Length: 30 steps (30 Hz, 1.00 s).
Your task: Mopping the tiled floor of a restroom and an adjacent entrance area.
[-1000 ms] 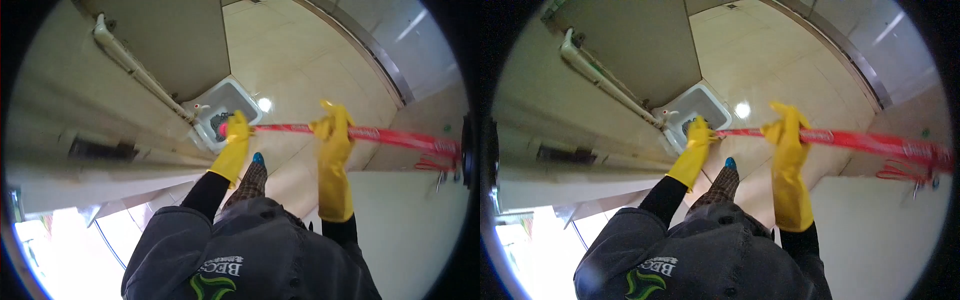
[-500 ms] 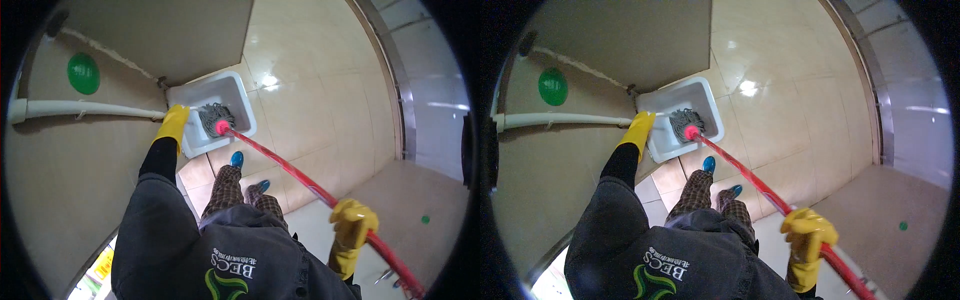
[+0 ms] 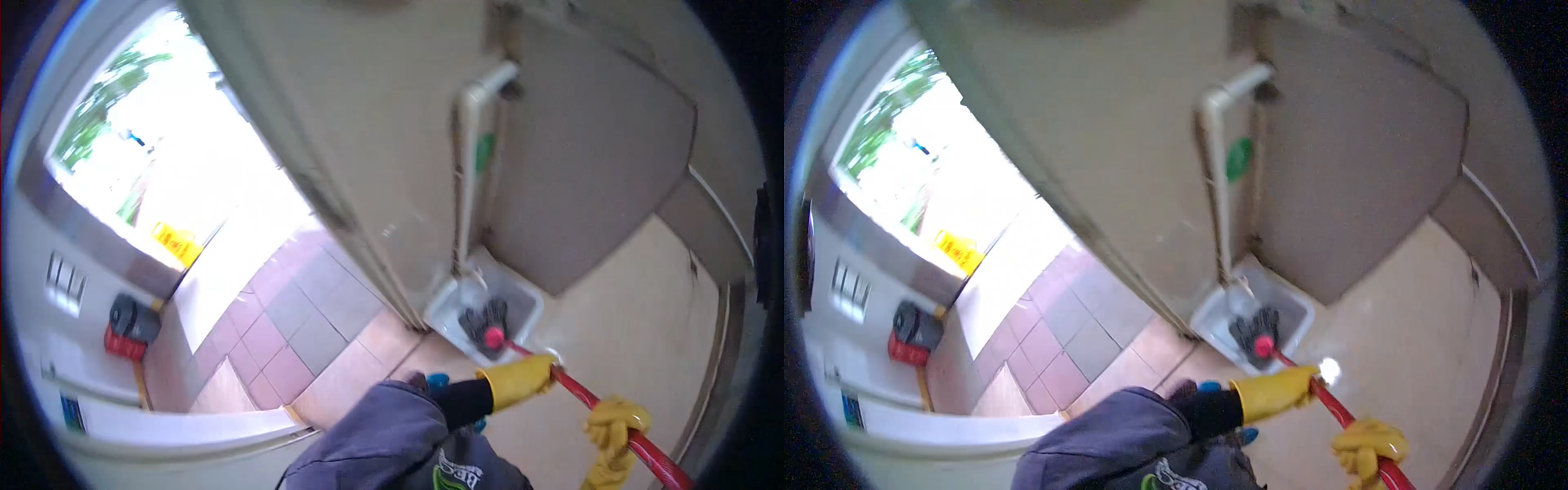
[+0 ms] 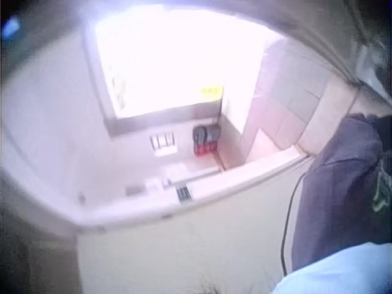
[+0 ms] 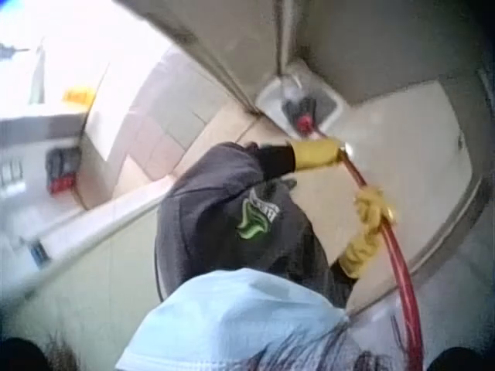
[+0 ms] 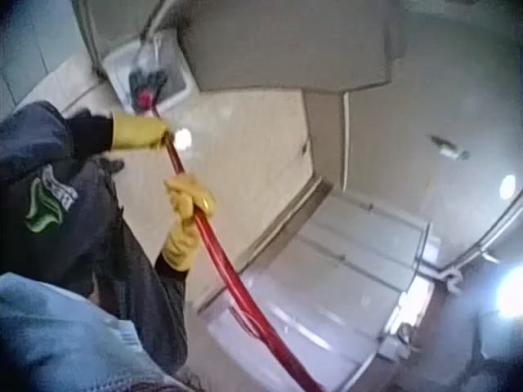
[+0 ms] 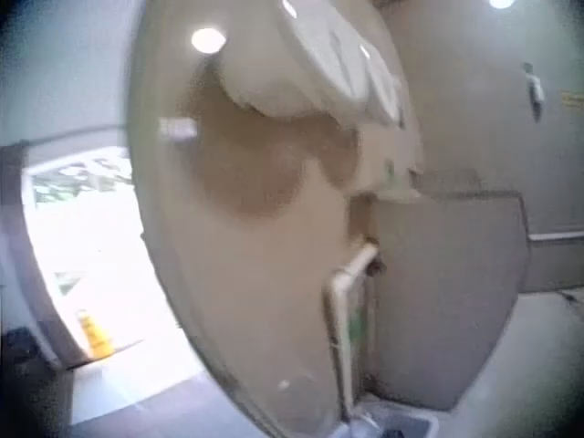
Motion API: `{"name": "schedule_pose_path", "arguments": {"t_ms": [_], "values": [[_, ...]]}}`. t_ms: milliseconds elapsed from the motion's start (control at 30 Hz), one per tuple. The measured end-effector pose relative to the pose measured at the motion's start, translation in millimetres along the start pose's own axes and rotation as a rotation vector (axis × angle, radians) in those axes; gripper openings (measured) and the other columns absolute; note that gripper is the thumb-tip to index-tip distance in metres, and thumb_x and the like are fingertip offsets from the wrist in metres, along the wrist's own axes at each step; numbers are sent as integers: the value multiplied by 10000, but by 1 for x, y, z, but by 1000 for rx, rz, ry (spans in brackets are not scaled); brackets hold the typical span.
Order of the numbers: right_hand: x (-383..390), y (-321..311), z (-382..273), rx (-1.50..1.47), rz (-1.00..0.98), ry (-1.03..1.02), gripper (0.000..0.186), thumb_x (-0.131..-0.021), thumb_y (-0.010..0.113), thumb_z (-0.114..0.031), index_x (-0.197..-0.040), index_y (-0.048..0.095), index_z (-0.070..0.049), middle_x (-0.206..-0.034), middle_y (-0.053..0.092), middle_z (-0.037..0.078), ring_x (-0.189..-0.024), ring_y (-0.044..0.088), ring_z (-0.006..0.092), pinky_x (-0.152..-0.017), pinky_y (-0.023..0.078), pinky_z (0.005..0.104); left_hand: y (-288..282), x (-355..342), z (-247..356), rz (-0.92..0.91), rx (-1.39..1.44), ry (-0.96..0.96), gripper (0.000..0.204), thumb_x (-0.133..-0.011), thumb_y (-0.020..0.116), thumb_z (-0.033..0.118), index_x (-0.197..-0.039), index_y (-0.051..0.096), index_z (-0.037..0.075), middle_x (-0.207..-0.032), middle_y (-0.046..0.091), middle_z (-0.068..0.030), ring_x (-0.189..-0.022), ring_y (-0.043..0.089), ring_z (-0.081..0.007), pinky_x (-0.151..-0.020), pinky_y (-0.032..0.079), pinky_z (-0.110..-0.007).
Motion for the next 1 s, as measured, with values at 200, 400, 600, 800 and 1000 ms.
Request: {"name": "schedule_pose_path", "arguments": {"t_ms": [200, 400, 600, 800, 1000], "values": [[-29, -24, -67, -272, 145, -126, 303, -912, 427, -271, -923, 526, 15, -570, 498, 7, -476, 401, 71, -515, 427, 270, 43, 16, 66, 401, 1213, -322, 163, -779, 581, 259, -837, 587, 107, -699, 565, -56, -543, 505, -145, -445, 402, -237], [-9, -34, -36, 42, 512, -121, 324, -859, 489, -323, -729, 540, -30, -555, 437, -9, -513, 449, 133, -555, 430, 279, 48, 44, 19, -109, 1082, -388, 469, -805, 540, 415, -1097, 532, 49, -994, 591, -101, -847, 590, -234, -717, 496, -317], [-13, 51, 30, -99, -165, 404, 295, -820, 591, -149, -1063, 564, 17, -700, 563, 29, -601, 511, 99, -654, 471, 242, -94, -27, -66, -498, 356, 43, 362, -846, 466, 378, -958, 520, 38, -760, 560, -84, -595, 541, -215, -460, 415, -348], [-63, 51, -108, -330, -87, 86, 246, -861, 499, -93, -1052, 567, 46, -640, 563, 35, -631, 565, 113, -749, 462, 285, 31, 71, 111, -172, 793, -197, 369, -845, 481, 404, -916, 529, 45, -758, 547, -81, -620, 531, -201, -544, 430, -321], [-29, 61, -55, 95, 624, -20, 196, -835, 553, -120, -982, 603, 0, -694, 591, 60, -592, 569, 115, -565, 453, 224, 30, 79, 44, -439, 907, -250, 447, -825, 522, 351, -1124, 504, 19, -1112, 556, -153, -908, 564, -277, -701, 456, -292]]}}
Point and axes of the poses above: each hand's wrist, its own x-axis away from the middle knuckle, its own y-axis out of the palm, z = x × y, the point moved 3 cm from there along -x, towards the middle knuckle
